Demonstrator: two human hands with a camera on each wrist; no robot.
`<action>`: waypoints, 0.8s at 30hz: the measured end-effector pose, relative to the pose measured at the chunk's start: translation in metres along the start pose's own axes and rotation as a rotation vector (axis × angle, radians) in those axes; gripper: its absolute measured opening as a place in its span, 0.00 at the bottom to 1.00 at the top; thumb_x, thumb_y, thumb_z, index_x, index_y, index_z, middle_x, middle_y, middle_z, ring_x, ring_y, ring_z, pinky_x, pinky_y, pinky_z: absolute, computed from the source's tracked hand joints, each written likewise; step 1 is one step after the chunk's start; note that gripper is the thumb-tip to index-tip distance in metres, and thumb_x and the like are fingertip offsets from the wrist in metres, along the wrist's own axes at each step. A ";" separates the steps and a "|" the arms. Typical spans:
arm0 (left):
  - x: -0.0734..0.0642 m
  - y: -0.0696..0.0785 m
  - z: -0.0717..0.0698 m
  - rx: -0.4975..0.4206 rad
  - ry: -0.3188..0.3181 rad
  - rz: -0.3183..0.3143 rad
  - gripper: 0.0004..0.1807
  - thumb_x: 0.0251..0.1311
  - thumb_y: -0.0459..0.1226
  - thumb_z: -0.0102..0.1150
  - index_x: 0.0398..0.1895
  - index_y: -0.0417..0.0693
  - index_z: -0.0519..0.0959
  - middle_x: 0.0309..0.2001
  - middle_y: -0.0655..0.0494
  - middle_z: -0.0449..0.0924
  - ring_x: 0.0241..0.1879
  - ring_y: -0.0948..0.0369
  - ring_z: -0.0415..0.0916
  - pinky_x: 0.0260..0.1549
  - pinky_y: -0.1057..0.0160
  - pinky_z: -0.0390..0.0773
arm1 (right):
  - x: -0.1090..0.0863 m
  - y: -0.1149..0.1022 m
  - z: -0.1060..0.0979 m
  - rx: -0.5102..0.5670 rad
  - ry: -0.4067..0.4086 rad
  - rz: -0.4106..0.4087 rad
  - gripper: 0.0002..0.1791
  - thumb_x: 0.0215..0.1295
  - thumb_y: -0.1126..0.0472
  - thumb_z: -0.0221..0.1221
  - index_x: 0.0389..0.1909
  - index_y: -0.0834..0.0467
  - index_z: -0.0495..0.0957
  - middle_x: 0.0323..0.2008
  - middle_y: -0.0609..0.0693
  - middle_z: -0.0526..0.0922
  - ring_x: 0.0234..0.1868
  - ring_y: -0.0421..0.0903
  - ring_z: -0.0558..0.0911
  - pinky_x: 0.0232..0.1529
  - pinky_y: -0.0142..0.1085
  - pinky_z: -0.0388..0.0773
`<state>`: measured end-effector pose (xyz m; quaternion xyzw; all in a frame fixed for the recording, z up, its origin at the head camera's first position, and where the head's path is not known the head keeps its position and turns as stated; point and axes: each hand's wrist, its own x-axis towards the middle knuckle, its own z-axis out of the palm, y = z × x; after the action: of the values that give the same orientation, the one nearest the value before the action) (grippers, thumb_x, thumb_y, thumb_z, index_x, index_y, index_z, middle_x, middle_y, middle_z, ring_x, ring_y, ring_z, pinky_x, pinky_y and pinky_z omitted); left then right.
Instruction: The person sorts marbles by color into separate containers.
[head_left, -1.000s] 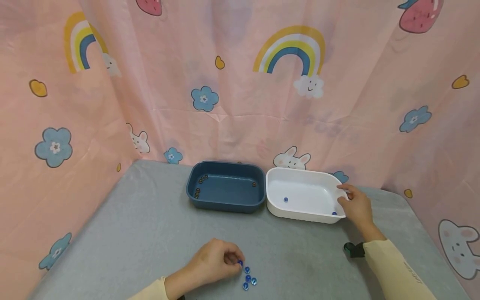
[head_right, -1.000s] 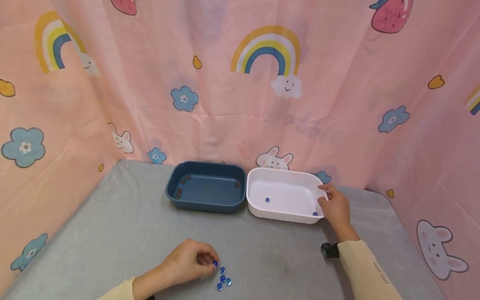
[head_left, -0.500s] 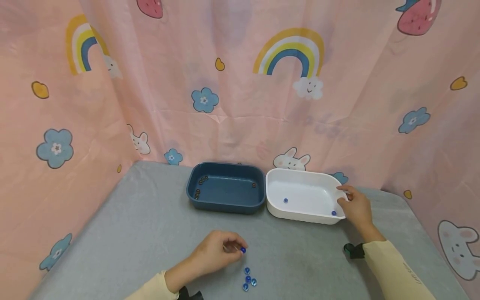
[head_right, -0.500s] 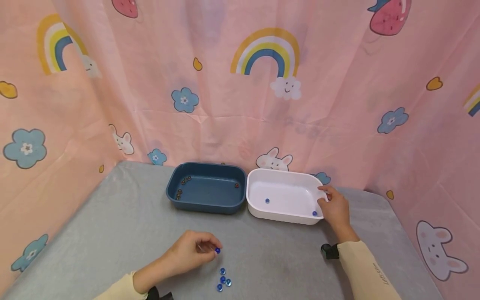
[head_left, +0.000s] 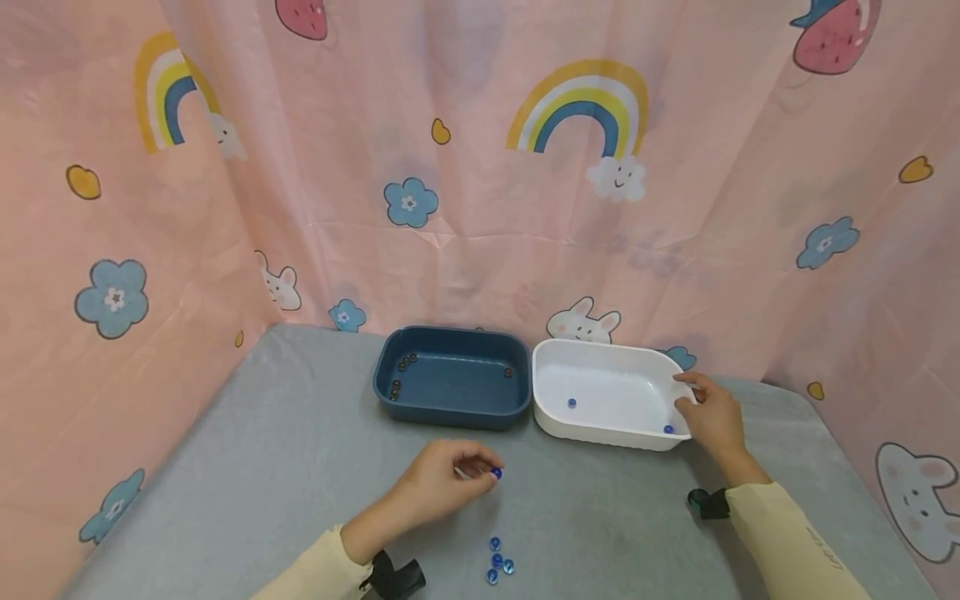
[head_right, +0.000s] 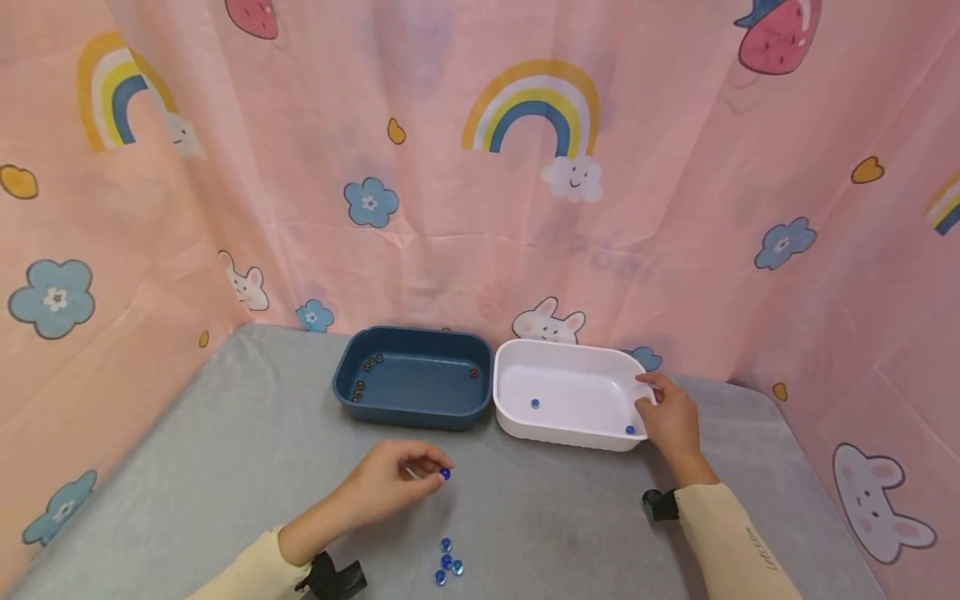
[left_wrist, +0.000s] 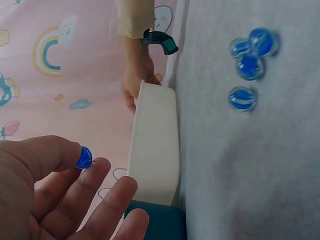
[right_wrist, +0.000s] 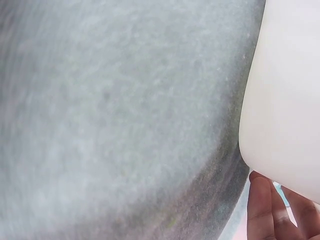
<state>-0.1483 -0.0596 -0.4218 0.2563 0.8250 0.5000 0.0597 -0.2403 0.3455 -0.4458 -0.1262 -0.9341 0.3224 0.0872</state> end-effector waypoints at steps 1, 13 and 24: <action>0.002 0.001 0.000 -0.004 0.009 0.003 0.08 0.57 0.34 0.63 0.39 0.52 0.86 0.34 0.62 0.86 0.32 0.73 0.78 0.34 0.70 0.78 | 0.000 0.000 0.000 -0.003 0.000 -0.001 0.23 0.64 0.66 0.52 0.60 0.63 0.72 0.57 0.72 0.74 0.51 0.65 0.76 0.47 0.56 0.77; 0.027 0.007 0.001 -0.041 0.060 -0.009 0.07 0.58 0.38 0.63 0.38 0.61 0.85 0.33 0.65 0.85 0.33 0.69 0.79 0.35 0.68 0.78 | 0.001 0.001 0.001 -0.004 0.008 -0.002 0.22 0.63 0.66 0.53 0.59 0.63 0.73 0.56 0.72 0.75 0.51 0.65 0.76 0.48 0.56 0.76; 0.045 0.020 0.003 -0.058 0.096 -0.023 0.08 0.59 0.39 0.63 0.41 0.61 0.85 0.34 0.66 0.85 0.34 0.69 0.79 0.35 0.68 0.77 | 0.002 0.002 0.001 0.000 0.003 0.011 0.22 0.64 0.66 0.52 0.60 0.62 0.72 0.57 0.72 0.74 0.52 0.65 0.75 0.49 0.57 0.76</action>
<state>-0.1783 -0.0284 -0.3987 0.2205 0.8151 0.5347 0.0331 -0.2422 0.3469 -0.4477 -0.1316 -0.9332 0.3229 0.0867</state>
